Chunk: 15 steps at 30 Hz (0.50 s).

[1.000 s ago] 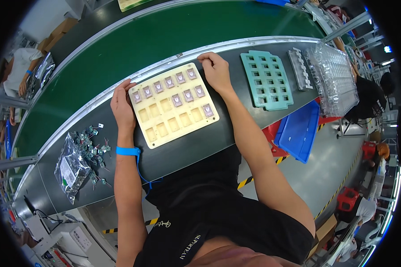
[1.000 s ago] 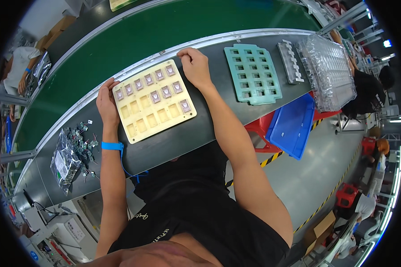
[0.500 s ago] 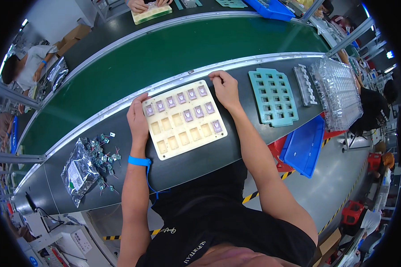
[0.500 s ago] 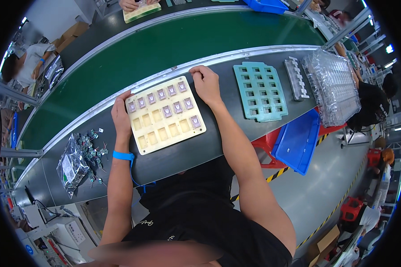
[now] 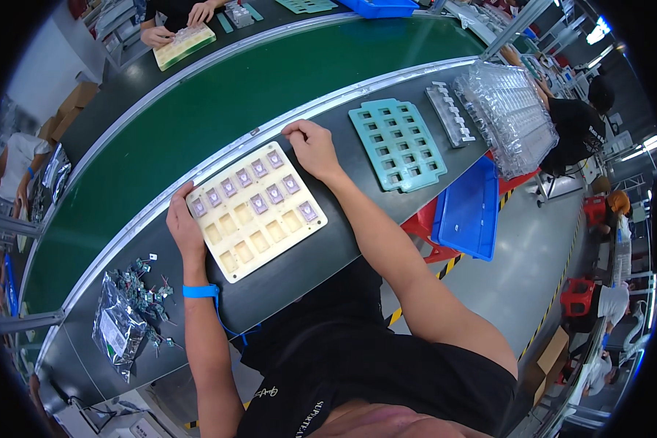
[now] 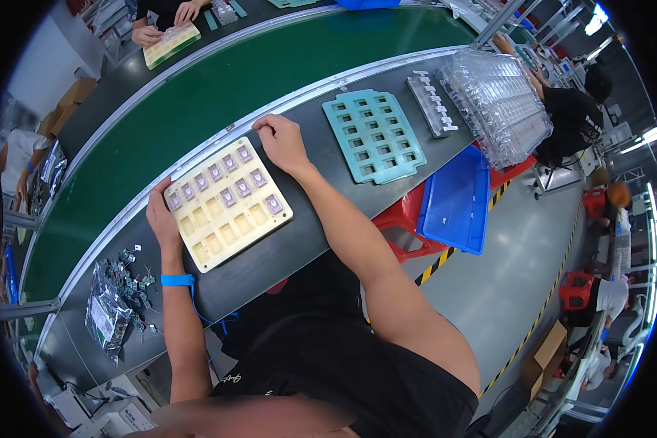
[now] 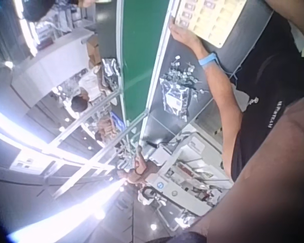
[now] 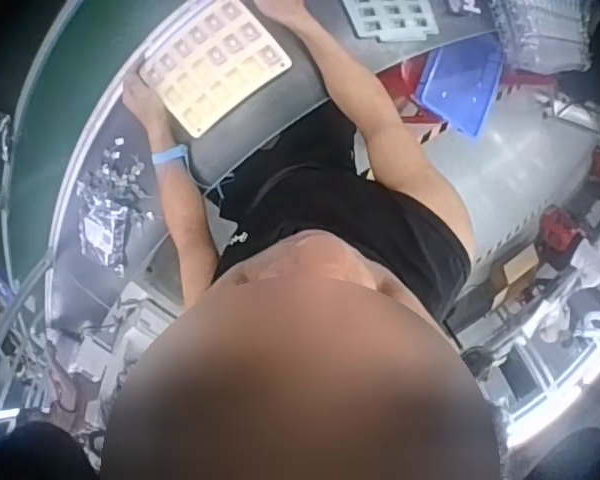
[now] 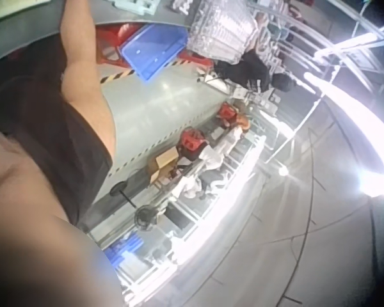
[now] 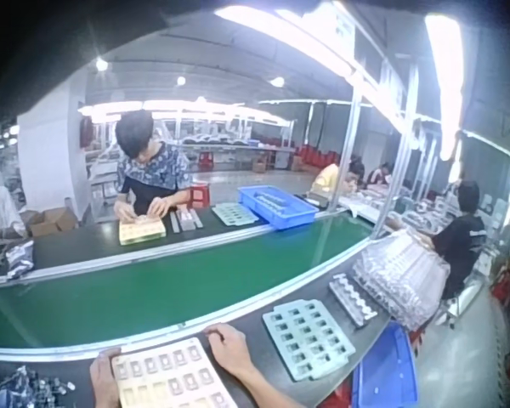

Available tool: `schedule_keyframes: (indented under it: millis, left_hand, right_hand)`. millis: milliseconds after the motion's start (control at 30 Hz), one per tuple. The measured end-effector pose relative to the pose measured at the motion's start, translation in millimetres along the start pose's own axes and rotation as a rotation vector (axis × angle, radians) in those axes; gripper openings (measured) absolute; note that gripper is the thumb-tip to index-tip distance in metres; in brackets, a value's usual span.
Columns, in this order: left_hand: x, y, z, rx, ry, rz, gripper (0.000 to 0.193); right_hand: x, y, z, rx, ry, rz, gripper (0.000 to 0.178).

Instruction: Organizing and placing small electronic components into a partitioned white tray at an assembly line.

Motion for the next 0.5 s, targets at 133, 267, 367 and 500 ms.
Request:
schedule_keyframes:
  millis: [133, 267, 367, 500]
  left_hand:
    - [-5.5, -6.6, -1.5, 0.014, -0.001, 0.070, 0.042]
    - [-1.4, -22.2, -3.6, 0.159, -0.008, 0.296, 0.040]
    - [2.1, -18.4, -5.4, 0.067, -0.002, 0.140, 0.041]
    - [3.1, -13.9, -5.8, 0.075, 0.007, 0.086, 0.041]
  right_hand:
    - [8.2, 1.2, 0.3, 0.000, 0.009, -0.003, 0.017]
    - [8.6, -10.1, 0.3, 0.009, 0.049, -0.017, 0.020]
    - [5.1, -13.5, 0.3, -0.002, 0.024, 0.007, 0.018]
    - [4.2, -9.2, -0.2, 0.038, 0.056, 0.000, 0.018]
Point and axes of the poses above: each hand's wrist, its own z-axis towards the middle knuckle, its own x-axis out of the palm, y = z × x, the point moved 9 cm from there along z, towards the middle knuckle, and after that the axes turned 2 degrees about -z, right-handed, at the moved point
